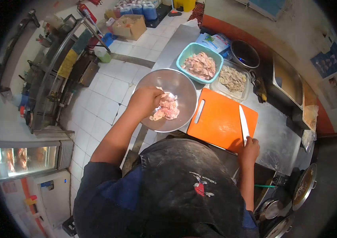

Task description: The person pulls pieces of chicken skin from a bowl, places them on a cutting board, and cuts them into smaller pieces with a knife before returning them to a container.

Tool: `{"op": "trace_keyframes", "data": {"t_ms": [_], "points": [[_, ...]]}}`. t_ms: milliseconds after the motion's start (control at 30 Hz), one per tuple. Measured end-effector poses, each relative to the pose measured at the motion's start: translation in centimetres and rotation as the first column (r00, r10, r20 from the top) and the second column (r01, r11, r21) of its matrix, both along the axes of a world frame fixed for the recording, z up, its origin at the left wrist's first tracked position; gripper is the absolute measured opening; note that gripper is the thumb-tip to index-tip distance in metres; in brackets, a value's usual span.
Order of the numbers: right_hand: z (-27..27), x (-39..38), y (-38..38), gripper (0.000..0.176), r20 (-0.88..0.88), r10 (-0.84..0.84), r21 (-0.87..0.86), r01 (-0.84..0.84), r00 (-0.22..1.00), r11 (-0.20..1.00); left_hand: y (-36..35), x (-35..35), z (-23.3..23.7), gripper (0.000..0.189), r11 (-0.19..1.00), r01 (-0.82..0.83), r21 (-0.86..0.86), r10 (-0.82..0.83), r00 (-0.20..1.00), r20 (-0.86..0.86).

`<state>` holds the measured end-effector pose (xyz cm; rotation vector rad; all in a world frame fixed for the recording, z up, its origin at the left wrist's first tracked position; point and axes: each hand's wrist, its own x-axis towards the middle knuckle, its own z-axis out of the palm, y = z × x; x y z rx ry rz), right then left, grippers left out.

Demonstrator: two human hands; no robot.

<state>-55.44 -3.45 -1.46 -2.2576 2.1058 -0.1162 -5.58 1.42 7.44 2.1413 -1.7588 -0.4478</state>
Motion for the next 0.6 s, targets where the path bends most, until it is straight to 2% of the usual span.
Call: {"op": "trace_keyframes", "data": {"t_ms": [33, 100, 167, 233, 300, 333, 400, 433, 500, 533, 600], "points": [[2.0, 2.5, -0.2, 0.041, 0.070, 0.071, 0.021, -0.073, 0.995, 0.997, 0.3, 0.2, 0.8, 0.021, 1.000, 0.005, 0.000, -0.005, 1.000, -0.010], [4.2, 7.7, -0.8, 0.043, 0.252, 0.338, -0.150, -0.308, 0.907, 0.939, 1.0, 0.6, 1.6, 0.021, 0.969, 0.013, -0.246, -0.049, 0.989, -0.142], [6.4, 14.1, -1.4, 0.048, 0.417, 0.481, -0.182, -0.448, 0.771, 0.875, 0.9, 1.7, 1.4, 0.019, 0.960, 0.064, -0.272, -0.105, 0.985, -0.140], [8.2, 20.1, -1.9, 0.047, 0.498, 0.591, -0.228, -0.561, 0.635, 0.796, 0.7, 2.5, 0.7, 0.018, 0.947, 0.109, -0.301, -0.156, 0.978, -0.137], [10.0, 25.3, -1.9, 0.046, 0.593, 0.606, -0.229, -0.610, 0.531, 0.759, 0.4, 2.9, -0.4, 0.015, 0.955, 0.049, -0.293, -0.204, 0.825, -0.527], [10.3, 27.5, -1.9, 0.046, 0.589, 0.603, -0.224, -0.608, 0.538, 0.761, 0.4, 3.1, -0.6, 0.015, 0.955, 0.051, -0.294, -0.208, 0.820, -0.534], [10.5, 30.6, -1.9, 0.042, 0.667, 0.616, -0.291, -0.614, 0.420, 0.734, 0.5, 3.3, -0.9, 0.015, 0.960, 0.078, -0.268, -0.244, 0.700, -0.671], [10.0, 31.2, -2.1, 0.042, 0.664, 0.614, -0.285, -0.615, 0.427, 0.736, 0.6, 3.2, -1.3, 0.015, 0.960, 0.078, -0.267, -0.244, 0.694, -0.677], [8.3, 32.2, -2.3, 0.033, 0.813, 0.377, -0.001, -0.648, 0.443, 0.762, 0.9, 3.2, -2.5, 0.016, 0.994, -0.006, -0.113, -0.106, 0.308, -0.945], [7.7, 32.3, -2.2, 0.033, 0.809, 0.380, 0.004, -0.650, 0.449, 0.760, 1.0, 3.6, -2.7, 0.016, 0.993, -0.010, -0.114, -0.106, 0.300, -0.948], [6.8, 32.0, -2.0, 0.020, 0.924, 0.089, 0.183, -0.635, 0.372, 0.750, 1.3, 4.3, -2.9, 0.019, 0.998, 0.025, -0.063, -0.067, 0.454, -0.888]]}}
